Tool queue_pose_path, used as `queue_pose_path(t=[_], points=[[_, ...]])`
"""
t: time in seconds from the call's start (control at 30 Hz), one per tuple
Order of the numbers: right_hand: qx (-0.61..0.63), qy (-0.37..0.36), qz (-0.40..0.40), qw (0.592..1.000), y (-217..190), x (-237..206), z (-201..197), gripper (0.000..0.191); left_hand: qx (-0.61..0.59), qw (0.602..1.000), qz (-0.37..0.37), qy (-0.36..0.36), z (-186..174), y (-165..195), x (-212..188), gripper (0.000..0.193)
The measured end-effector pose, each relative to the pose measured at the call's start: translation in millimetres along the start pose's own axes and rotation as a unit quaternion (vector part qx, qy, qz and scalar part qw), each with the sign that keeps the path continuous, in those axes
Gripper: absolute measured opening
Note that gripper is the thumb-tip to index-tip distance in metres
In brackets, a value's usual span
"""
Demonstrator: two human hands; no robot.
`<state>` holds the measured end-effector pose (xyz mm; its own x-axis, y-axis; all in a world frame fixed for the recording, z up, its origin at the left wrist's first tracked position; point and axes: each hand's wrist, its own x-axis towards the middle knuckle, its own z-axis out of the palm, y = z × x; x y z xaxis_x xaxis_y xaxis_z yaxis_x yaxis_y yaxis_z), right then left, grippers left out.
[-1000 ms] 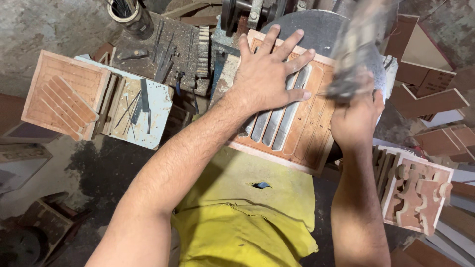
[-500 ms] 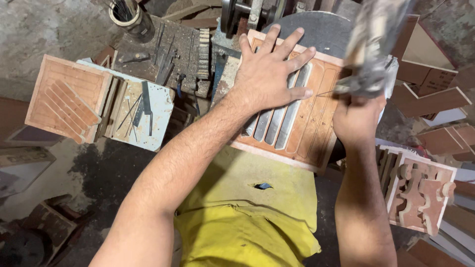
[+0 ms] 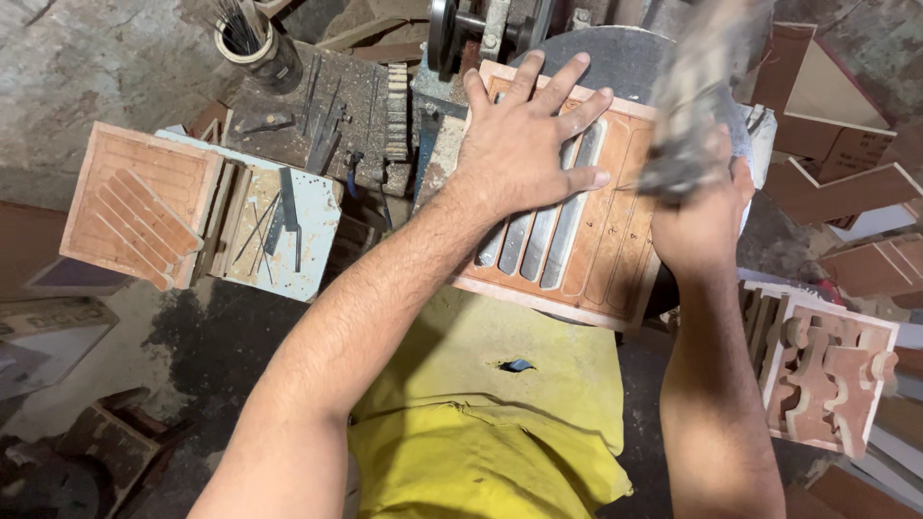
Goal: The person cuts slotted openings into wooden frame panels using a scroll saw, guiding each panel against the moving blade with both hands. They rotate and reposition the panels to cut multiple slots, then set finished panels aside and pick up new ones.
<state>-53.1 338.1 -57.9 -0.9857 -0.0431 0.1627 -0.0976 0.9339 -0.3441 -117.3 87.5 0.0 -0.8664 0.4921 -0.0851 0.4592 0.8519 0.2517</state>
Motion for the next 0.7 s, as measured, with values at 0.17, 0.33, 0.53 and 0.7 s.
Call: queue_pose_path(t=[0.17, 0.33, 0.53, 0.7], points=[[0.020, 0.026, -0.010, 0.999, -9.5, -0.2, -1.8, 0.064, 0.007, 1.000, -0.003, -0.017, 0.5, -1.0, -0.3, 0.086], [0.044, 0.027, -0.008, 0.999, -27.4, 1.4, -12.4, 0.071, 0.003, 1.000, -0.001, -0.006, 1.9, -3.4, -2.8, 0.086], [0.059, 0.048, -0.003, 0.997, -33.0, 1.0, -16.3, 0.060, 0.003, 1.000, 0.008, 0.025, 5.5, -4.0, -4.7, 0.086], [0.027, 0.030, -0.027, 0.999, -22.8, -2.0, -11.9, 0.041, -0.001, 1.000, 0.006, 0.031, 9.9, -3.0, -4.7, 0.085]])
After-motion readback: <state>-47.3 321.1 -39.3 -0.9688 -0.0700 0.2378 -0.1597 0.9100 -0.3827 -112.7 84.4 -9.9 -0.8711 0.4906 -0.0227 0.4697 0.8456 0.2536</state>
